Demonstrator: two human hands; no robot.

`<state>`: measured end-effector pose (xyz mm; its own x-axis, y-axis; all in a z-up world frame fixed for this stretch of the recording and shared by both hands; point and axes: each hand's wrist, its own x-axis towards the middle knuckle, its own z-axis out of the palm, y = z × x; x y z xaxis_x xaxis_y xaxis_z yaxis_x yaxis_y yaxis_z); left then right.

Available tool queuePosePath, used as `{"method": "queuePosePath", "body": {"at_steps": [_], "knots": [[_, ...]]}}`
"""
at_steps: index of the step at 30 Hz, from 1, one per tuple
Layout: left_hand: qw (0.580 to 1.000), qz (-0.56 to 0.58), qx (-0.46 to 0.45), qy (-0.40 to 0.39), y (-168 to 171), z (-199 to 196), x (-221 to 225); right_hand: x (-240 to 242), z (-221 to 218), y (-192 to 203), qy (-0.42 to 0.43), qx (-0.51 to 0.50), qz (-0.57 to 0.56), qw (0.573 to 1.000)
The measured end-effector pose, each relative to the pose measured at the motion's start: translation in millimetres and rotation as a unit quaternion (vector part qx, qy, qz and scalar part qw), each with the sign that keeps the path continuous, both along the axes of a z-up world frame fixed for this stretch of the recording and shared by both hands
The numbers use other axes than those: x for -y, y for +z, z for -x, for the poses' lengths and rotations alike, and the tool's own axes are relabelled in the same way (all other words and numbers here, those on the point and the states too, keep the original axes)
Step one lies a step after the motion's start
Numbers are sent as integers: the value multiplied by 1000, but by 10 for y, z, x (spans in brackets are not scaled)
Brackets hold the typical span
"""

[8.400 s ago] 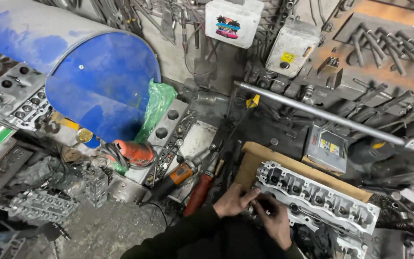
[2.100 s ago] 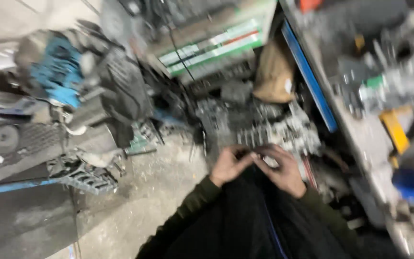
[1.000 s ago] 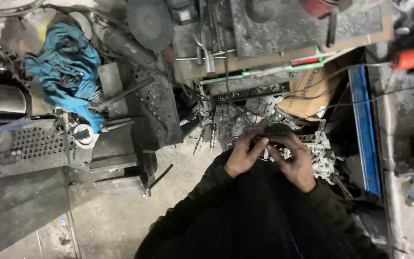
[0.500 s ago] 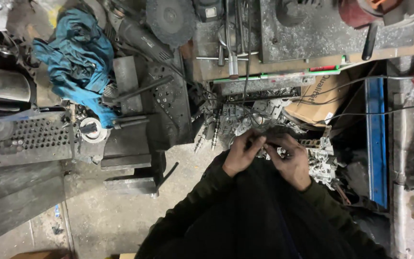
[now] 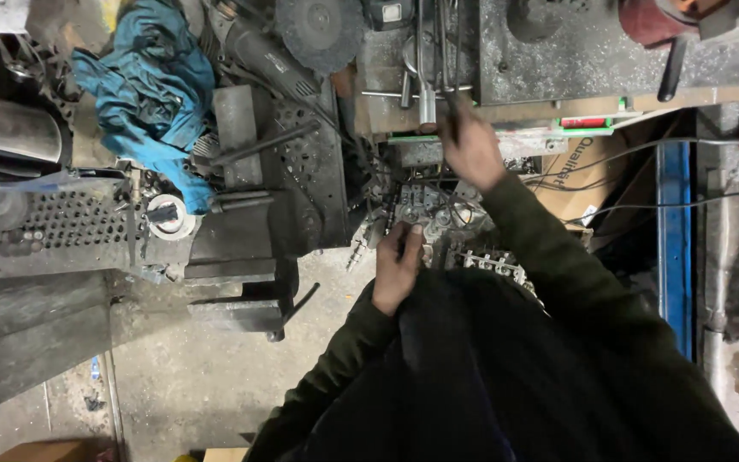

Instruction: The person works at a cluttered workshop bench with an engine cylinder head, handling a long coil spring and a thin metal rod. They thread the rod through the spring, manipulate the spring along the rod by hand, and finally hold the spring-and-rod assembly against a running bench grinder.

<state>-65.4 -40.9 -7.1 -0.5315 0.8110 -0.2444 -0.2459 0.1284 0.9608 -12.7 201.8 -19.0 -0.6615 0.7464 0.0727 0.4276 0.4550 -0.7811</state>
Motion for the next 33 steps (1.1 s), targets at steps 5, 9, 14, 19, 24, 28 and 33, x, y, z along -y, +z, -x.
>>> {"method": "queuePosePath", "body": {"at_steps": [5, 9, 14, 19, 24, 28, 33], "knots": [[998, -32, -45, -15, 11, 83, 51, -134, 127, -147, 15, 89, -91, 992], [998, 31, -62, 2, -9, 99, 72, 198, -34, 104, -43, -15, -20, 999], [979, -69, -185, -45, 90, 26, -107, 158, -629, -222, -145, -36, 39, 988], [964, 11, -228, -139, -34, -32, -266, 328, -1067, -419, -193, -37, 94, 976], [965, 19, -138, -221, 66, -117, -412, 839, -1288, -316, -229, -67, 13, 971], [947, -13, -205, -246, -71, -271, -491, 1211, -1452, 169, -106, -130, -102, 981], [940, 39, -130, -314, -469, -467, -507, 1636, -1672, 138, -191, -69, -60, 977]]}}
